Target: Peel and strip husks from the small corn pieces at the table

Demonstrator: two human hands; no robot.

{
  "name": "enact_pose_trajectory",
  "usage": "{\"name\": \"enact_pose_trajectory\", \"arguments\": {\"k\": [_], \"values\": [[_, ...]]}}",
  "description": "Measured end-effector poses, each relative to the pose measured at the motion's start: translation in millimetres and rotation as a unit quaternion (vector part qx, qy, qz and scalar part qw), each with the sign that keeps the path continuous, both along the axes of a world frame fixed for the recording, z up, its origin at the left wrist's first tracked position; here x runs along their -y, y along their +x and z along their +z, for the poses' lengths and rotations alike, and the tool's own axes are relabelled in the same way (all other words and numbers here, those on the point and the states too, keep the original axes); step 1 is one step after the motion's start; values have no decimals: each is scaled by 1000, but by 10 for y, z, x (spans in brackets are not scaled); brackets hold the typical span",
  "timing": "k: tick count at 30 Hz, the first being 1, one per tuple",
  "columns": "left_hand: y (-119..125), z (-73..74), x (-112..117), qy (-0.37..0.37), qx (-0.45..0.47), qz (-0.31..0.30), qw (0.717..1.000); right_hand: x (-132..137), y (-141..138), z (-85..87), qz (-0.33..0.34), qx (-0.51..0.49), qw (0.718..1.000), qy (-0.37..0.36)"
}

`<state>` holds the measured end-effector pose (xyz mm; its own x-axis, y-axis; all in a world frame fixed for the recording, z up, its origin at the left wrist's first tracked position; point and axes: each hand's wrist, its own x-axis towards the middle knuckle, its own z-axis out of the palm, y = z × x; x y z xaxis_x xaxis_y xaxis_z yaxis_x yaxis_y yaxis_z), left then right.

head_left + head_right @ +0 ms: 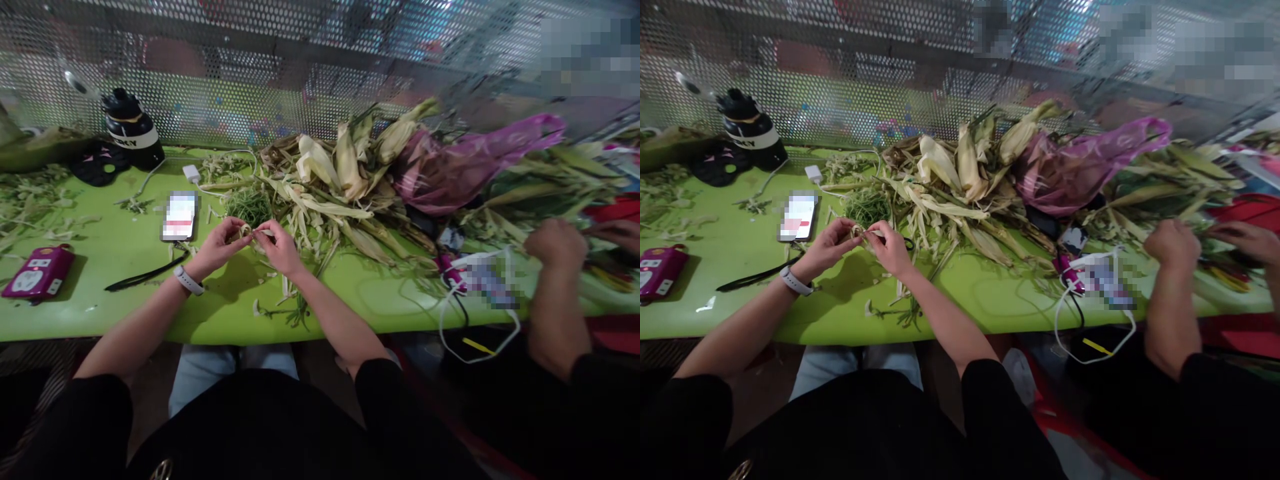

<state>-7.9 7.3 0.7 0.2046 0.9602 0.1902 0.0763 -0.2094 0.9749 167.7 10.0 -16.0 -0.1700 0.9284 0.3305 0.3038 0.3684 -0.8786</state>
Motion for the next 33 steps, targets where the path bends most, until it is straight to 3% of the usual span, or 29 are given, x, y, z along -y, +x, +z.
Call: {"name": "enact_pose_trajectory", "arguments": {"k": [3,8,13,18,24,33], "values": [[-32,-49,-42,-27,29,-34,999,-10,-5,-7,1,-43,998,-36],[-113,-78,-116,-57,43,43,997,-81,78,21,-13,-70,996,-55],[-123,-63,-127,-60,50,57,995,-94,167,129,75,-151,976,-140],[-97,-67,-104,-69,49,50,995,-19,133,149,131,-221,955,-146],[-84,-108,-85,-96,34,18,995,-41,82,49,101,-206,970,-84],[-79,-161,-84,-61,20,4,998,6,67,89,150,-139,966,-156]]}}
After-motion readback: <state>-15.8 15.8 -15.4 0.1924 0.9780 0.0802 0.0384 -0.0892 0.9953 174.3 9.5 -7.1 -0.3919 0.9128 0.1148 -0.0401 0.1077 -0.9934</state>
